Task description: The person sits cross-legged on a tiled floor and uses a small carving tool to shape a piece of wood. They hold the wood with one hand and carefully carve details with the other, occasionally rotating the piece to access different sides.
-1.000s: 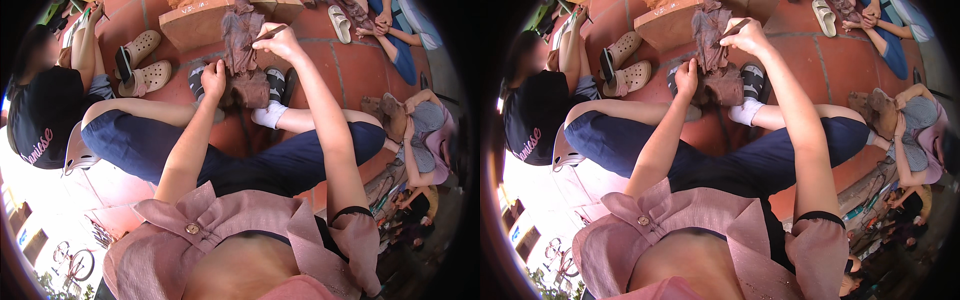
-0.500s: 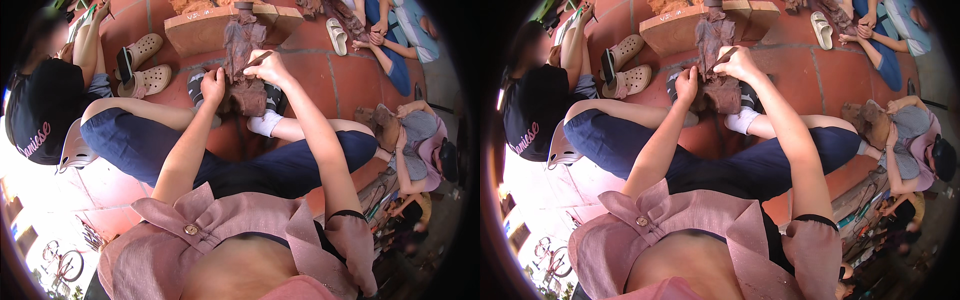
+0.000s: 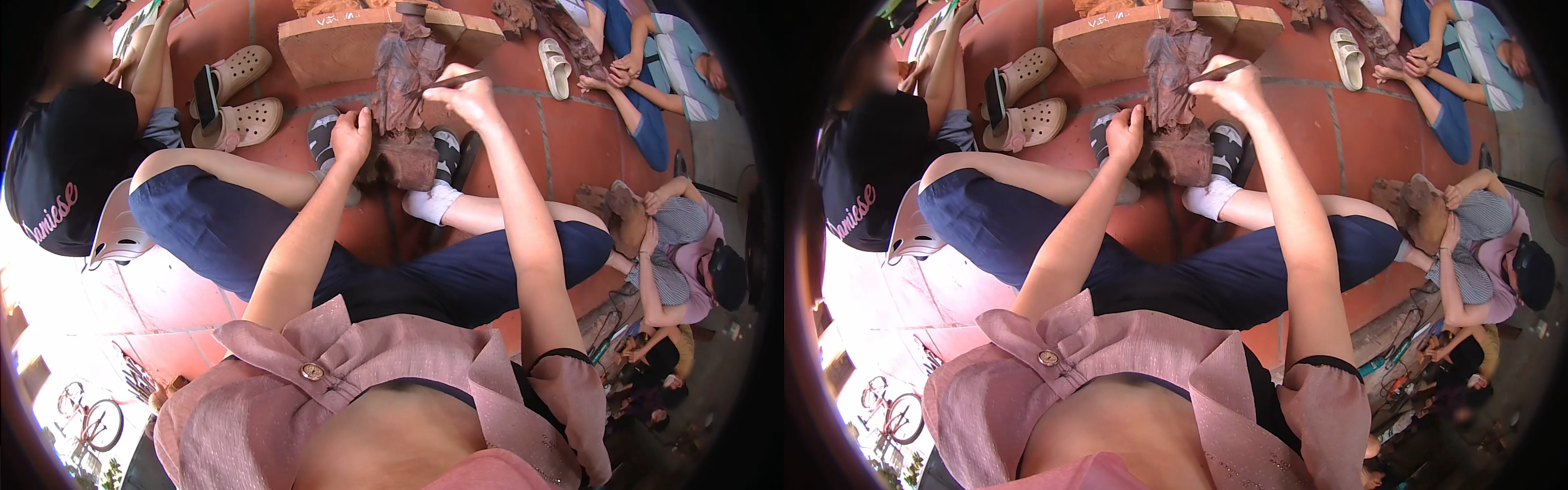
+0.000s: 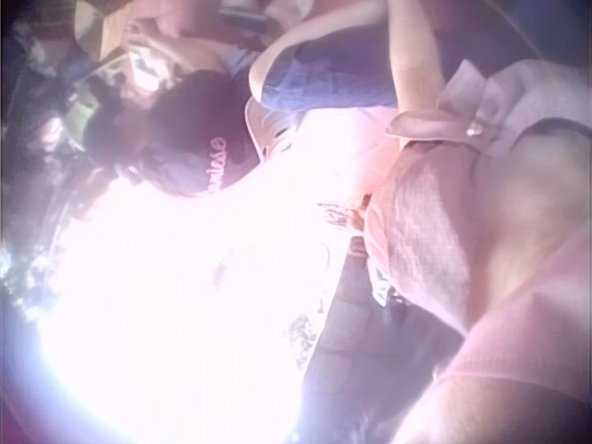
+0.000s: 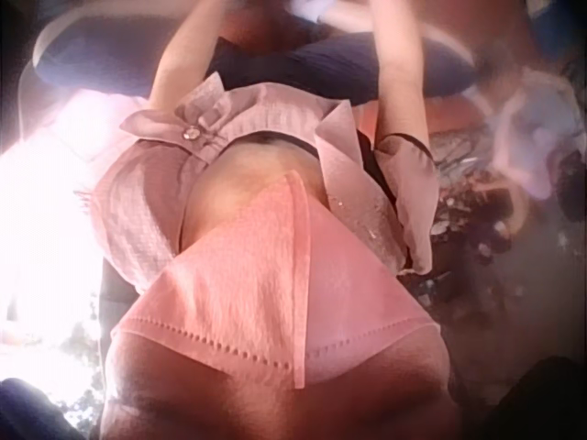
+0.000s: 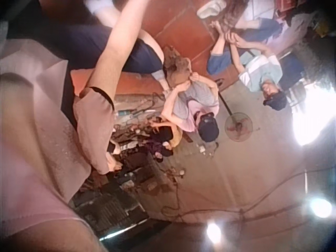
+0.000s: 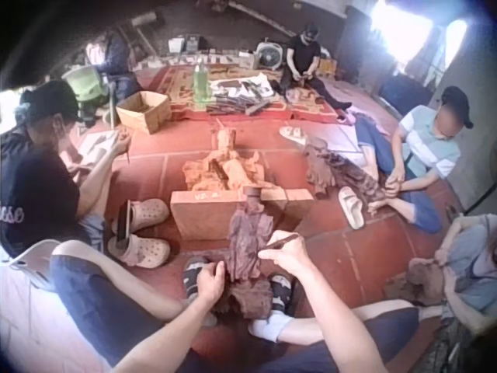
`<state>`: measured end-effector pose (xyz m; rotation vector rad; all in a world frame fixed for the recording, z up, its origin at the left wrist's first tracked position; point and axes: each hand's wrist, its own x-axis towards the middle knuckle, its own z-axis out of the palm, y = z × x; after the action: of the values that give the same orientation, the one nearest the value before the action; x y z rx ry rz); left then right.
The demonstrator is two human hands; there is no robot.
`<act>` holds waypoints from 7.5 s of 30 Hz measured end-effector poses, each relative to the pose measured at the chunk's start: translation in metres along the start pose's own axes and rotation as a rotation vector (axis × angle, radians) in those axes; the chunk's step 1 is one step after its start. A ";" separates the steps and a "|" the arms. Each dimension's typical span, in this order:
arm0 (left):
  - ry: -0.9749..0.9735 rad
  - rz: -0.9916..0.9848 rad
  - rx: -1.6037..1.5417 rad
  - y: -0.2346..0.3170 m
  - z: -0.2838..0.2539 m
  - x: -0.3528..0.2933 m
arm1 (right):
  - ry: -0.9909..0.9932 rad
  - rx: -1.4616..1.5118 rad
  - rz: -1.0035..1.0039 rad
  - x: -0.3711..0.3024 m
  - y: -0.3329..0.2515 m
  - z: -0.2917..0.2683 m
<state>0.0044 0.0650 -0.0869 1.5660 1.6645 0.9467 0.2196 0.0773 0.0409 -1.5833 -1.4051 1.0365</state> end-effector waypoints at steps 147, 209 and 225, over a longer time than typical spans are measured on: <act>-0.206 0.274 0.415 0.015 -0.019 -0.040 | 0.235 0.146 0.355 -0.064 0.084 0.023; -0.519 -0.267 -0.851 0.058 -0.020 0.050 | 0.492 0.085 -0.103 0.015 0.002 0.072; -0.453 -0.215 -0.643 0.023 -0.043 0.047 | 0.164 0.593 0.131 0.009 -0.013 0.071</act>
<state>-0.0236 0.1095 -0.0437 1.0382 1.0406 0.8234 0.1496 0.0896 0.0257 -1.2884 -0.7873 1.2276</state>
